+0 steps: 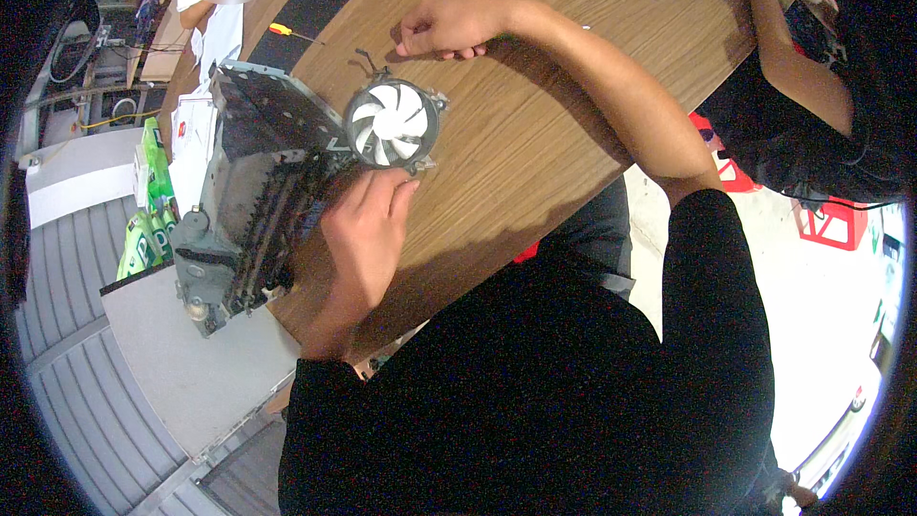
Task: The person uses a screwdriver to remove a fan from a large metal heat sink assembly, turning the screws and then setting the fan and heat sink down on the table.
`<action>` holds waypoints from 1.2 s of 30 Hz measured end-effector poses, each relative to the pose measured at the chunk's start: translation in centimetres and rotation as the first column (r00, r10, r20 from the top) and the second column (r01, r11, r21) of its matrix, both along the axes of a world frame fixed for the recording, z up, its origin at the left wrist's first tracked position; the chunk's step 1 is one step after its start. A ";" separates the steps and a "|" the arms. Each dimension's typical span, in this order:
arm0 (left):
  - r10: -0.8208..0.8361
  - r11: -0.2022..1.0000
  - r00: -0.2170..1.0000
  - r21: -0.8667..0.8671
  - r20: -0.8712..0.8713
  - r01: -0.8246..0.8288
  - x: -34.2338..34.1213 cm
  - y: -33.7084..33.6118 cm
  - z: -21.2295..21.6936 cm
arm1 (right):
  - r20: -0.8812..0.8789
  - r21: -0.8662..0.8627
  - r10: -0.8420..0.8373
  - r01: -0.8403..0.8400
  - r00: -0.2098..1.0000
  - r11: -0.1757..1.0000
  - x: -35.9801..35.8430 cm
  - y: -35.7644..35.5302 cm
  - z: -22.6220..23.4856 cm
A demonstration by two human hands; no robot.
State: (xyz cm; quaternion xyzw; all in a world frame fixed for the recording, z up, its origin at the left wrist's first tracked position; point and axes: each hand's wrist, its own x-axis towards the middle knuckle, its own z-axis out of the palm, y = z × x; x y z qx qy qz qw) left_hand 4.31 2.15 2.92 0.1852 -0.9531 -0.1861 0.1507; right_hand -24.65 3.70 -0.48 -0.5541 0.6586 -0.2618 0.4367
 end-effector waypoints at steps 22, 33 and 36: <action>-0.137 0.948 0.989 -0.282 0.047 0.145 0.6 0.7 0.7 | 0.089 -0.042 0.089 -0.086 0.992 0.995 1.7 0.3 0.7; -0.095 0.952 0.995 -0.288 0.037 0.102 0.5 0.2 -0.6 | 0.077 -0.028 0.063 -0.061 0.995 0.998 2.1 0.3 0.9; -0.105 0.952 0.994 -0.292 -0.037 0.090 0.3 0.3 0.0 | 0.074 -0.026 0.060 -0.058 0.995 0.998 2.0 0.3 0.8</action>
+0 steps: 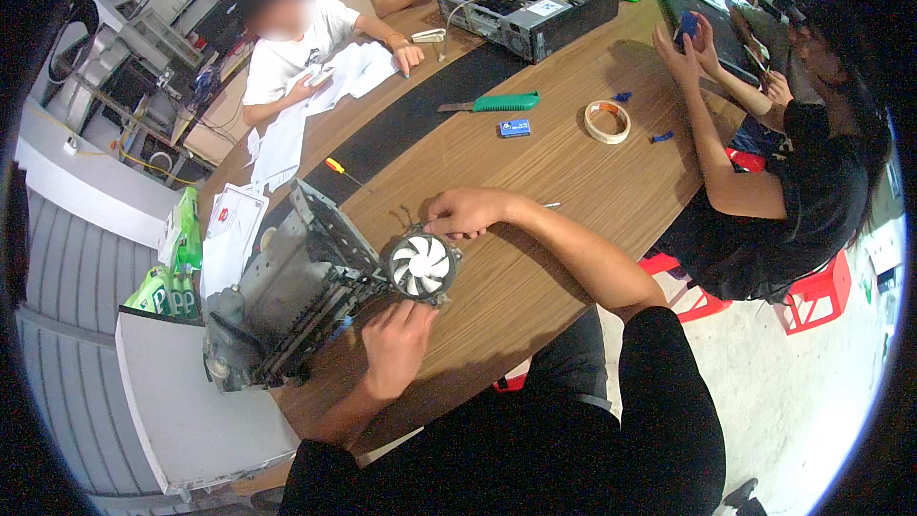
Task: The person uses a screwdriver to remove a fan from a large metal heat sink assembly, turning the screws and then setting the fan and heat sink down on the table.
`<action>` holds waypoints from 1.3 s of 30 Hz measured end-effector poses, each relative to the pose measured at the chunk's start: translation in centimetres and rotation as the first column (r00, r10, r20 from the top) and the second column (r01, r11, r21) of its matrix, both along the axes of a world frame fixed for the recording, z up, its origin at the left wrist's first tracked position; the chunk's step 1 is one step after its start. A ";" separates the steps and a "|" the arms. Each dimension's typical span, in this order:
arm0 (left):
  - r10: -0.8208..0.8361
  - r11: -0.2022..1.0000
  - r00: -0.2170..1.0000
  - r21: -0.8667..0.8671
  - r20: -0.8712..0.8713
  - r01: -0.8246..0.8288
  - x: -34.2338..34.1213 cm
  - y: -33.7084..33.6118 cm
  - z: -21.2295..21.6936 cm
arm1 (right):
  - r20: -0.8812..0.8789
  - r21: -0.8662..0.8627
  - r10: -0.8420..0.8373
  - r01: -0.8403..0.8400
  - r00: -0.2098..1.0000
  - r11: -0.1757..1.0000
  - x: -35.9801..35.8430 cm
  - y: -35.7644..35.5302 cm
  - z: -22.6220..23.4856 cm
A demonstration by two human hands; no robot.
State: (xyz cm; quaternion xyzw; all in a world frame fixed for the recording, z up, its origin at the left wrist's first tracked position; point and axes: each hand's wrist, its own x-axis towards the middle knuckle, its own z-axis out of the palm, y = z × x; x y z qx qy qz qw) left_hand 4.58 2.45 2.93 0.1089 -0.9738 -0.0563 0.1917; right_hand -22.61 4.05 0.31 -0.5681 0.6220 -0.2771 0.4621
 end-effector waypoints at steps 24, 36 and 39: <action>-0.069 0.998 0.995 -0.003 -0.066 0.069 -0.4 -0.5 -0.5 | -0.006 -0.034 0.004 -0.004 1.000 0.999 0.2 -0.1 -0.1; -0.004 0.998 0.997 -0.068 -0.082 -0.002 -0.6 -0.1 -1.1 | -0.018 -0.042 0.000 -0.001 1.000 0.999 0.3 0.0 0.0; 0.012 0.998 0.996 -0.058 -0.090 -0.017 -0.6 -0.2 -1.4 | -0.022 -0.040 0.002 -0.003 1.000 0.999 0.4 0.0 0.1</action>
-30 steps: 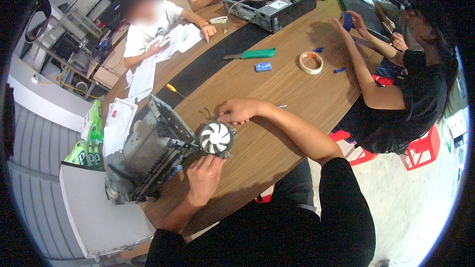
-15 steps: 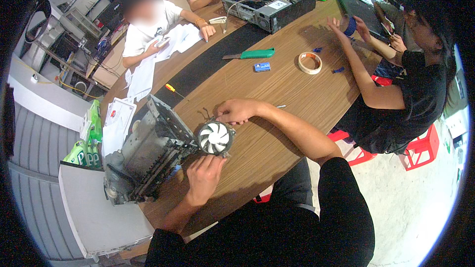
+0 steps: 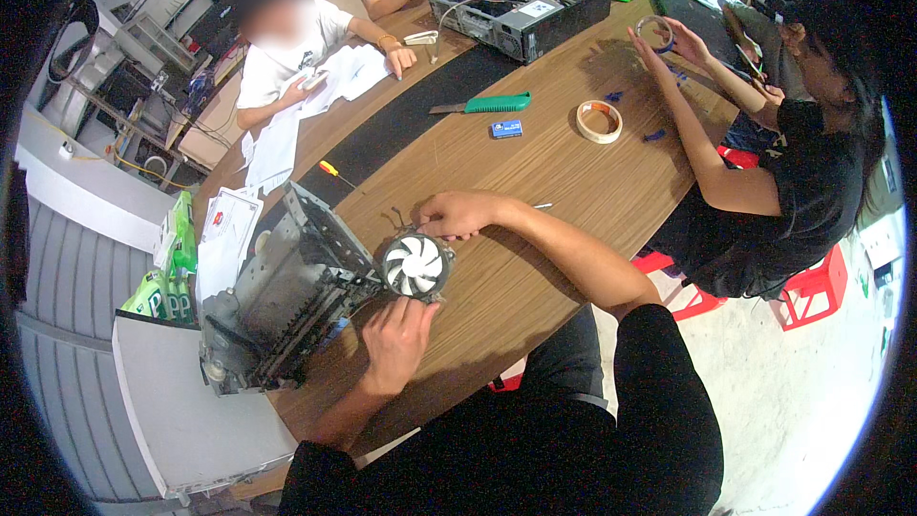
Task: The person uses a screwdriver to remove a fan from a large metal heat sink assembly, turning the screws and then setting the fan and heat sink down on the table.
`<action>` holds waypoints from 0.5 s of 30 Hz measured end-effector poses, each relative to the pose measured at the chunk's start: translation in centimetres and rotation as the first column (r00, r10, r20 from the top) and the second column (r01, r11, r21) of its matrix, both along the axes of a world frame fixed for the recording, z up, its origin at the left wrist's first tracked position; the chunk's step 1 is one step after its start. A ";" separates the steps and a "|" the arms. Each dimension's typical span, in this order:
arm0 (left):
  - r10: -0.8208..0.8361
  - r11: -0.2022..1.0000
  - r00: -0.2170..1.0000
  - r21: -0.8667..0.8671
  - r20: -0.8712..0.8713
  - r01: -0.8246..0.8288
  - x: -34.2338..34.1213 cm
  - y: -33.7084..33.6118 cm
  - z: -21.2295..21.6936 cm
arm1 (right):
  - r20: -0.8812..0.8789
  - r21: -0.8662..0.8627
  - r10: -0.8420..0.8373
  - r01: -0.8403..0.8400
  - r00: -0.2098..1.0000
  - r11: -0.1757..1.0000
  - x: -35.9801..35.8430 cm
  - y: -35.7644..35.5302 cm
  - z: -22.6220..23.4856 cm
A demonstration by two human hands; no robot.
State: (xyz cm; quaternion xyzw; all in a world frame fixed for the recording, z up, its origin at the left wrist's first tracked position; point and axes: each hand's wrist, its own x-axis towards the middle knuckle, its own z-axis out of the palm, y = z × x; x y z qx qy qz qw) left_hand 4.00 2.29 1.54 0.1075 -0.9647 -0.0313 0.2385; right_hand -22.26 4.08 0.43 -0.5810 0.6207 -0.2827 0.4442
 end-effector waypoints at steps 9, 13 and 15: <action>-0.058 0.997 0.997 0.053 -0.058 0.061 0.0 0.0 0.2 | 0.005 -0.005 0.011 -0.011 1.000 1.000 0.0 0.0 -0.1; -0.059 0.998 0.996 0.018 -0.060 0.060 -0.2 -0.2 -0.8 | 0.011 -0.012 0.012 -0.012 1.000 1.000 -0.3 -0.2 -0.9; -0.054 0.998 0.996 -0.012 -0.076 0.054 -0.3 -0.3 -0.7 | 0.003 -0.018 0.011 -0.011 1.000 1.000 -0.2 -0.1 -0.8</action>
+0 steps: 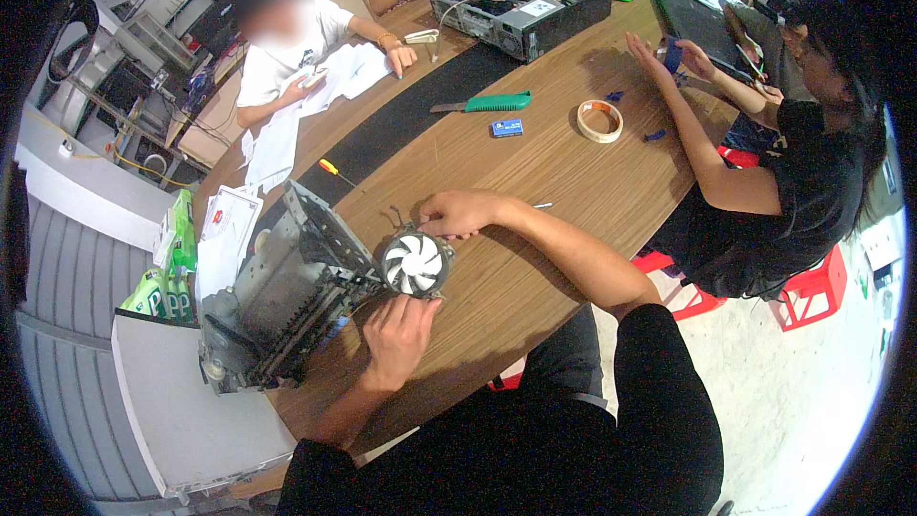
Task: The person uses a screwdriver to remove a fan from a large metal heat sink assembly, turning the screws and then setting the fan and heat sink down on the table.
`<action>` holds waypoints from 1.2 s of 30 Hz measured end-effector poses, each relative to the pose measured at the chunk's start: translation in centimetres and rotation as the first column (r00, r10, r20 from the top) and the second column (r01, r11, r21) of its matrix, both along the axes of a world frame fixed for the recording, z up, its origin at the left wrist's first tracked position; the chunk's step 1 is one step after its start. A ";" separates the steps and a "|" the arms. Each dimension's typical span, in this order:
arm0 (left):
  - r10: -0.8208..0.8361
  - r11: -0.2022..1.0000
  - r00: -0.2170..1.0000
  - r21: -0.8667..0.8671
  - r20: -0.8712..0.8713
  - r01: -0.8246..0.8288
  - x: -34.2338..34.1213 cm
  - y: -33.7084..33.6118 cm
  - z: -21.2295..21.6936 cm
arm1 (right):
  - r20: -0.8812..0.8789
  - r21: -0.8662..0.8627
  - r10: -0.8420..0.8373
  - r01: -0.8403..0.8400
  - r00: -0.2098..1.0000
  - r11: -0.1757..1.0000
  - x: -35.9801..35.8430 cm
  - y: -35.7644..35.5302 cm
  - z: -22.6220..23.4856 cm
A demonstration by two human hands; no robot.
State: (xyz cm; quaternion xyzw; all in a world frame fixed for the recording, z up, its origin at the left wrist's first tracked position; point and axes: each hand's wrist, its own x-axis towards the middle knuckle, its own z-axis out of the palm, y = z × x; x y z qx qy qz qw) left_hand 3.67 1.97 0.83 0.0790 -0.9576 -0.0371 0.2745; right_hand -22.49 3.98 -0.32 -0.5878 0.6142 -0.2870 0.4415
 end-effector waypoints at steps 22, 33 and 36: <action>0.075 0.985 0.990 0.145 0.116 -0.091 0.4 0.2 1.0 | -0.019 -0.035 -0.003 0.002 1.000 0.999 0.3 0.2 0.7; 0.053 0.988 0.986 0.134 0.156 -0.074 0.5 0.1 2.2 | -0.042 -0.033 -0.003 0.001 0.999 0.999 -0.1 -0.1 -0.4; 0.062 0.987 0.981 0.136 0.186 -0.088 0.6 0.2 2.4 | -0.046 -0.034 0.000 -0.002 0.999 0.999 0.0 0.0 -0.2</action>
